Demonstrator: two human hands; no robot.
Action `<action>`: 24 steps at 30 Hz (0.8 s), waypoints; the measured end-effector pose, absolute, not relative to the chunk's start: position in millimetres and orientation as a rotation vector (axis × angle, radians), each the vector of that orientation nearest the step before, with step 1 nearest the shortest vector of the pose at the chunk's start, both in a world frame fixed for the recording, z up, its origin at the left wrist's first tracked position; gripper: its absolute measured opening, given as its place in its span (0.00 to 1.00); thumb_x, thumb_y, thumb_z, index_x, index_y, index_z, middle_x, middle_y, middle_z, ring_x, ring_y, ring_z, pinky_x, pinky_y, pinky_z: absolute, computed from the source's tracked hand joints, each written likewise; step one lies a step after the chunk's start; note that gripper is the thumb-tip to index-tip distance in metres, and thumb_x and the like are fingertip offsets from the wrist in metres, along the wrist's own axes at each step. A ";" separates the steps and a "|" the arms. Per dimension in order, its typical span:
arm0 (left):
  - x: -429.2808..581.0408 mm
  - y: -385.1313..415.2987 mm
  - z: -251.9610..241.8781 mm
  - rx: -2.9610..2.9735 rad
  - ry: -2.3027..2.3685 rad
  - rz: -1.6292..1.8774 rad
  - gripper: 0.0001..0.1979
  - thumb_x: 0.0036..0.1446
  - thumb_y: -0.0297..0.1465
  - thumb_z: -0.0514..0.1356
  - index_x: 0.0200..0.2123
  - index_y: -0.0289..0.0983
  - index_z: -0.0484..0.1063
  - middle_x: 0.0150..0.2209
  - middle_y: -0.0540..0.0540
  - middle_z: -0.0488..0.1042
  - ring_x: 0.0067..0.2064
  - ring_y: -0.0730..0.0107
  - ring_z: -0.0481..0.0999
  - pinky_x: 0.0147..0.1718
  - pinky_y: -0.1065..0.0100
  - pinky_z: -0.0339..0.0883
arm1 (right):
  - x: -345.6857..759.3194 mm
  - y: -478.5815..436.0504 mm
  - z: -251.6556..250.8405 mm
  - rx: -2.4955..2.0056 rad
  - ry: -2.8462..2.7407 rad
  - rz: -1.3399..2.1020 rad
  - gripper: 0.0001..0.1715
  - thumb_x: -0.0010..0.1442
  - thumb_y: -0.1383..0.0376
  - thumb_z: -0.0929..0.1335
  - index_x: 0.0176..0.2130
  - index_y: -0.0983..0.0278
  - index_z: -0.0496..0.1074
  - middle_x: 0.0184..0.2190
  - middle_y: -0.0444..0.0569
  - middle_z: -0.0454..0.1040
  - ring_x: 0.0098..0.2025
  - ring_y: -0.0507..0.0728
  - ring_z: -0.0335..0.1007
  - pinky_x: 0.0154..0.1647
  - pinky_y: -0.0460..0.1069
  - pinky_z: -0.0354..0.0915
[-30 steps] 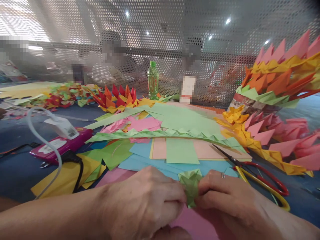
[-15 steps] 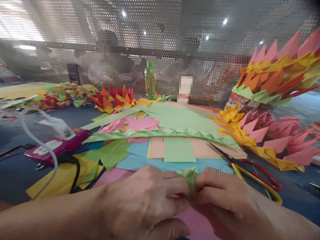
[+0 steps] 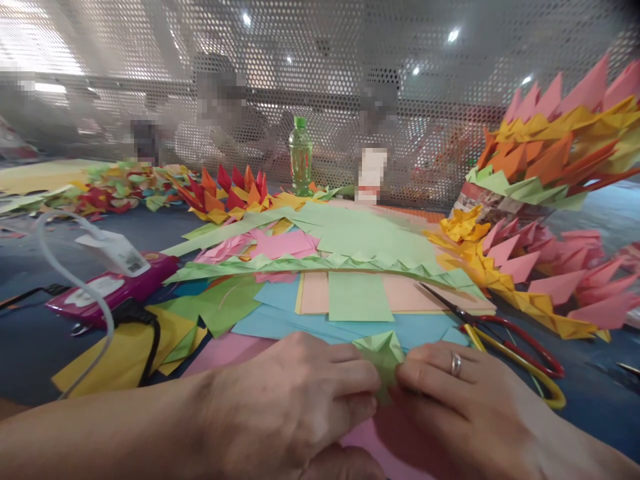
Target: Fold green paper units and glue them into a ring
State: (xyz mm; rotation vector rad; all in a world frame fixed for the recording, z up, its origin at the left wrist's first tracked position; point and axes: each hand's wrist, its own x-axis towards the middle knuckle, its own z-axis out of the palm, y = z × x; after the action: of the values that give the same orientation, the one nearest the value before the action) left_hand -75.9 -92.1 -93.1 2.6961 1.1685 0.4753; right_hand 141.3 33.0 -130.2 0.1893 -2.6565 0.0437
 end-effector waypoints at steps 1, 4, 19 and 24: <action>-75.8 -92.1 -93.5 2.700 1.164 0.477 0.13 0.68 0.38 0.56 0.36 0.33 0.70 0.36 0.46 0.72 0.35 0.67 0.71 0.28 0.64 0.61 | 141.0 32.5 -130.4 0.171 -2.644 0.040 0.15 0.65 0.77 0.61 0.33 0.65 0.72 0.31 0.47 0.75 0.33 0.55 0.70 0.34 0.50 0.68; -75.4 -92.2 -94.1 2.705 1.141 0.474 0.12 0.67 0.36 0.57 0.34 0.33 0.70 0.35 0.46 0.72 0.34 0.68 0.70 0.27 0.65 0.61 | 141.2 31.3 -129.6 0.166 -2.652 -0.025 0.15 0.65 0.76 0.61 0.34 0.65 0.73 0.32 0.47 0.77 0.34 0.56 0.72 0.35 0.51 0.69; -77.1 -94.3 -97.8 2.732 1.133 0.557 0.13 0.67 0.37 0.57 0.37 0.33 0.72 0.36 0.44 0.74 0.37 0.64 0.75 0.31 0.66 0.67 | 144.9 40.2 -110.9 0.043 -2.641 0.048 0.15 0.55 0.70 0.68 0.45 0.64 0.75 0.41 0.52 0.77 0.43 0.59 0.72 0.43 0.52 0.72; -76.4 -94.1 -97.1 2.733 1.135 0.539 0.12 0.66 0.36 0.58 0.36 0.33 0.72 0.35 0.45 0.74 0.36 0.65 0.74 0.31 0.66 0.67 | 148.1 41.3 -119.2 0.172 -2.685 0.111 0.12 0.60 0.65 0.69 0.46 0.60 0.75 0.44 0.47 0.78 0.45 0.57 0.72 0.46 0.49 0.71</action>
State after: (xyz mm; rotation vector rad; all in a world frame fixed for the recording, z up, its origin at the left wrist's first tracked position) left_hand -76.4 -94.1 -97.1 2.7330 1.1353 0.5389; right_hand 148.1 41.3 -119.2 0.1720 -2.6849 0.1111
